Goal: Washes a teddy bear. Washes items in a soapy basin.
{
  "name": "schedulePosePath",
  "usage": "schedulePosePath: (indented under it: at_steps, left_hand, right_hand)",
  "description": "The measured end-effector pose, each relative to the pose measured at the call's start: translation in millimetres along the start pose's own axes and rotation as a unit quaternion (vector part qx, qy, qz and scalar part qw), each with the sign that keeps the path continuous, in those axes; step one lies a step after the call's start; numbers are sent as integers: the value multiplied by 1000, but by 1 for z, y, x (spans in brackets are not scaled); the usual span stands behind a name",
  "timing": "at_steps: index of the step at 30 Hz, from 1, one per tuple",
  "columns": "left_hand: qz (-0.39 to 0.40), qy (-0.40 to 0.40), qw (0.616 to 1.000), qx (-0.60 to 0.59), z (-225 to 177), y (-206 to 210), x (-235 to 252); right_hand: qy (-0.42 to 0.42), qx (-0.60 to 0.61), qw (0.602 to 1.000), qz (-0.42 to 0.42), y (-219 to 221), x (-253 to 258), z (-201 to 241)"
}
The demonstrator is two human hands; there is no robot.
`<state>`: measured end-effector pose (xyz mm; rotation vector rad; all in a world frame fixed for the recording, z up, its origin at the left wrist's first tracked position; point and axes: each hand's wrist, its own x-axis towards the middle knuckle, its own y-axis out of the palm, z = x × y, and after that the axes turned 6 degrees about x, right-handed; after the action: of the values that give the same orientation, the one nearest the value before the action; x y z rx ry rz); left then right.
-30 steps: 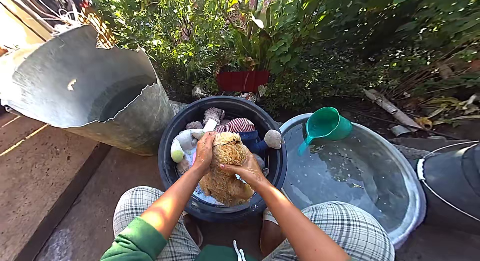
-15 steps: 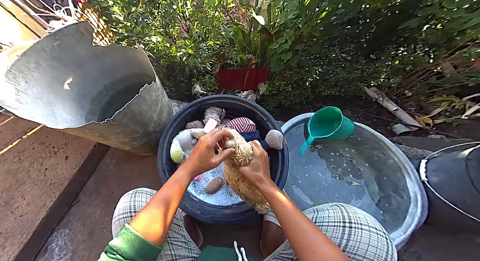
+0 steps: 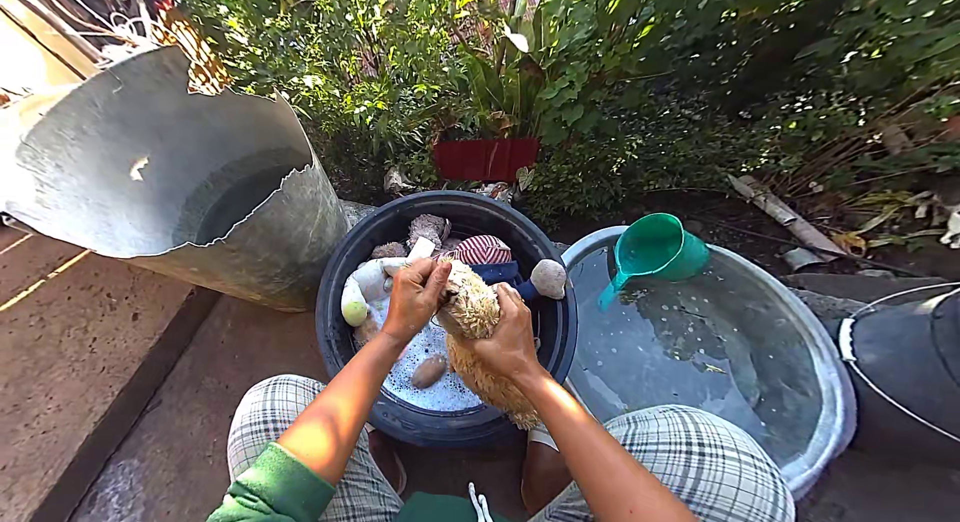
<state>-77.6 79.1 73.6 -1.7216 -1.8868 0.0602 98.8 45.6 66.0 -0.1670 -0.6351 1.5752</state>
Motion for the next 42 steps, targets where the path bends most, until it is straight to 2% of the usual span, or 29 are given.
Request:
schedulePosePath:
  at_steps: [3, 5, 7, 9, 11, 14, 17, 19, 21, 24, 26, 29, 31, 33, 35, 39, 42]
  left_hand:
    - [133, -47, 983, -119, -5, -12, 1]
    - [162, 5, 982, -100, -27, -4, -9]
    - [138, 65, 988, -2, -43, 7, -22]
    - [74, 46, 995, 44, -49, 18, -27]
    - [42, 23, 997, 62, -50, 19, -25]
    - [26, 74, 996, 45, -52, 8, -16]
    - [41, 137, 990, -4, -65, -7, -11]
    - [51, 168, 984, -29, -69, -12, -12]
    - [67, 194, 978, -45, -68, -12, -14]
    - [86, 218, 971, -43, -60, -16, -9]
    - [79, 192, 978, -15, -52, -18, -8]
    - [33, 54, 998, -6, -52, -10, -15]
    - [29, -85, 993, -76, -58, 1, -16]
    - [16, -142, 980, -142, -56, 9, -9]
    - [-2, -128, 975, -183, -54, 11, 0]
    - [-63, -91, 968, -224, -61, 1, 14]
    - [-86, -30, 982, -163, -68, 6, 12]
  right_hand:
    - [3, 44, 999, 2, -7, -1, 10]
    - [41, 72, 997, 1, -11, -4, 17]
    - [70, 110, 991, 17, -15, -9, 16]
    - [91, 123, 987, 45, -15, -12, 16]
    - [102, 136, 982, 79, -14, -9, 18]
    - [109, 236, 954, 147, -20, 1, 8]
    - [96, 374, 899, 209, -22, 6, -3]
    - [89, 413, 875, 237, -20, 9, 0]
    - [67, 420, 875, 229, -17, 9, 1]
    - [49, 433, 888, 144, -12, 5, 13]
    - [54, 416, 903, 90, -11, 4, 20]
    - [85, 392, 915, 38, -14, 10, 23]
    - [126, 371, 920, 19, -17, 14, 21]
    - [165, 351, 922, 4, -16, 14, 21]
    - [165, 339, 926, 8, -17, 15, 18]
    - [149, 338, 927, 69, -16, 16, 2]
    - [152, 257, 944, 136, -6, 10, 1]
